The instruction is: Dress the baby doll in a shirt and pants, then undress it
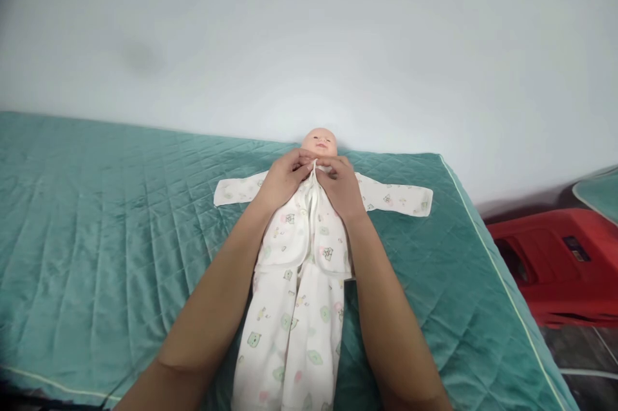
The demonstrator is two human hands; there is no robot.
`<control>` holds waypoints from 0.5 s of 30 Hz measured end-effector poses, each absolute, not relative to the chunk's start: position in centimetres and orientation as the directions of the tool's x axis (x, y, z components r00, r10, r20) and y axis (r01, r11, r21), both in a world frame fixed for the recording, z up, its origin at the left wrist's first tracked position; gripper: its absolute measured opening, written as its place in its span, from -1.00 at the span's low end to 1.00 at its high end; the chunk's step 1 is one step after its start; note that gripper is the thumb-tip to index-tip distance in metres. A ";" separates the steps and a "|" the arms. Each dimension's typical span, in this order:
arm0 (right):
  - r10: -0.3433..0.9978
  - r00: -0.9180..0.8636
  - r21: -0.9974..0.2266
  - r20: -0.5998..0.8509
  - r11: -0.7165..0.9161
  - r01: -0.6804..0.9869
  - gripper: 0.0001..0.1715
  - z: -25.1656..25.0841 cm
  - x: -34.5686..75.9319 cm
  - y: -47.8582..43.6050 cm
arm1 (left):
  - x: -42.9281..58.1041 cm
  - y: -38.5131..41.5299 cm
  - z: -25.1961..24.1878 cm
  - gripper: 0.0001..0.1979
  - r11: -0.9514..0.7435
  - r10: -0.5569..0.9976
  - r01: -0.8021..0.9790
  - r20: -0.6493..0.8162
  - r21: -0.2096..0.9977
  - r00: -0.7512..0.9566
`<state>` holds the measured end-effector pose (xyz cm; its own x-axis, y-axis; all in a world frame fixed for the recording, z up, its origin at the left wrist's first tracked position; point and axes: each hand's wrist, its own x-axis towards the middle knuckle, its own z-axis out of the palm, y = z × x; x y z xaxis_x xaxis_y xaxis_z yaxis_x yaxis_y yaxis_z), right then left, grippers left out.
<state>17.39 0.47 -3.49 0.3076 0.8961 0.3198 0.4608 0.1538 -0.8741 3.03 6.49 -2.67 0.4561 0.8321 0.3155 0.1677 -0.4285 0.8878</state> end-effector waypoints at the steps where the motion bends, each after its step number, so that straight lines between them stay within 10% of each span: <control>1: 0.896 0.302 -0.864 0.324 0.150 0.481 -0.74 -3.5 17.4 0.5 | 3.0 6.4 -2.6 -0.79 -0.442 0.828 0.183 0.320 0.878 0.461; 15: 0.937 0.277 -0.904 0.215 0.084 0.419 -0.76 -2.9 17.0 0.3 | 3.2 6.5 -2.9 -0.59 -0.339 0.873 0.184 0.236 0.922 0.427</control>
<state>17.00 0.33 -2.90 0.2767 0.9367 0.2148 0.4185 0.0838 -0.9043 3.18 6.49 -2.89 0.4270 0.8729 0.2361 0.1838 -0.3395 0.9225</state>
